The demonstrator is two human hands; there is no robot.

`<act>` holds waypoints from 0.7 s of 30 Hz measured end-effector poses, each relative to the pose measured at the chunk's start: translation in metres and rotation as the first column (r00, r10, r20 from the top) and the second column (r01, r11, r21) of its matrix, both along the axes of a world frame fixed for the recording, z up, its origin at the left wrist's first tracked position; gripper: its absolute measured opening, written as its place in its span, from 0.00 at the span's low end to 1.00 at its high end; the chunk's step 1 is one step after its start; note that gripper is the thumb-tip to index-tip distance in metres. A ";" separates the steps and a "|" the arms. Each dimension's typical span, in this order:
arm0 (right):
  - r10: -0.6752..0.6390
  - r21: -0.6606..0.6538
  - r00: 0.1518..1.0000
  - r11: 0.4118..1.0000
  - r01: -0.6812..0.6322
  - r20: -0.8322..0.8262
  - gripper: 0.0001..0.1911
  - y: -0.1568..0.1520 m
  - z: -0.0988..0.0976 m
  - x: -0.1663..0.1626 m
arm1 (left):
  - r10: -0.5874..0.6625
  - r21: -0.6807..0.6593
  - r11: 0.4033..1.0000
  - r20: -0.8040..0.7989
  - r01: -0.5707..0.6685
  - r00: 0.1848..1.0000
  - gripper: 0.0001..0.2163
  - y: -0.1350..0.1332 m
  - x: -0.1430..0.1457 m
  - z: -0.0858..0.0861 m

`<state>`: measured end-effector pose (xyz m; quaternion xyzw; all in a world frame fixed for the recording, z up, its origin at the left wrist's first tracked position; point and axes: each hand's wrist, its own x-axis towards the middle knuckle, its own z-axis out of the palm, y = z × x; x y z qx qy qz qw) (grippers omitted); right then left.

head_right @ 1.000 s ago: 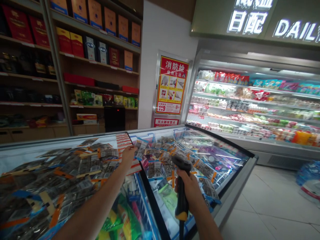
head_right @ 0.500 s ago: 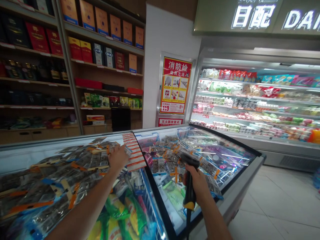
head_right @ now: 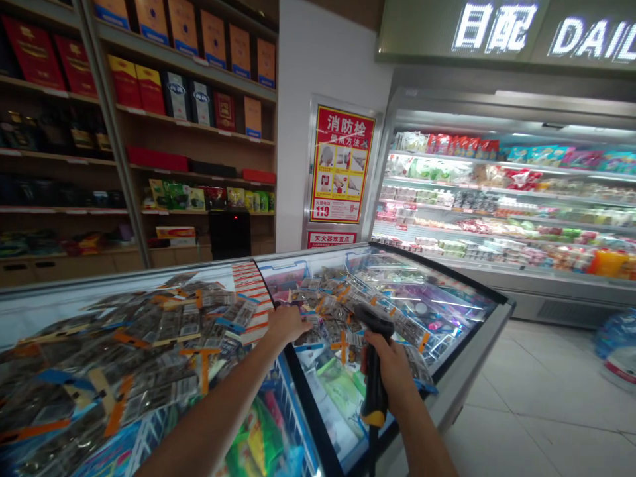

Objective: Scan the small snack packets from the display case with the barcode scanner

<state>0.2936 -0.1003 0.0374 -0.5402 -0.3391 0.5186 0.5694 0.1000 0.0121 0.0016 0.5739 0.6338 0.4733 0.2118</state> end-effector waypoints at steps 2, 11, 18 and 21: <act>0.002 0.000 1.000 1.000 -0.002 0.011 0.12 -0.001 0.000 0.001 | -0.027 -0.032 0.999 0.030 0.027 0.999 0.23 0.003 0.009 -0.006; 0.028 -0.015 0.999 1.000 -0.027 0.036 0.14 0.000 0.001 0.002 | -0.175 -0.078 0.975 0.307 0.208 0.935 0.17 0.022 0.002 -0.014; 0.108 -0.004 0.994 0.994 -0.108 -0.014 0.14 -0.014 0.004 -0.019 | -0.203 0.089 0.977 0.649 0.192 0.733 0.09 0.036 -0.008 -0.002; 0.165 -0.014 0.986 0.986 -0.165 0.015 0.16 -0.019 0.002 -0.032 | -0.238 0.152 0.969 0.779 0.193 0.580 0.11 0.040 -0.011 -0.004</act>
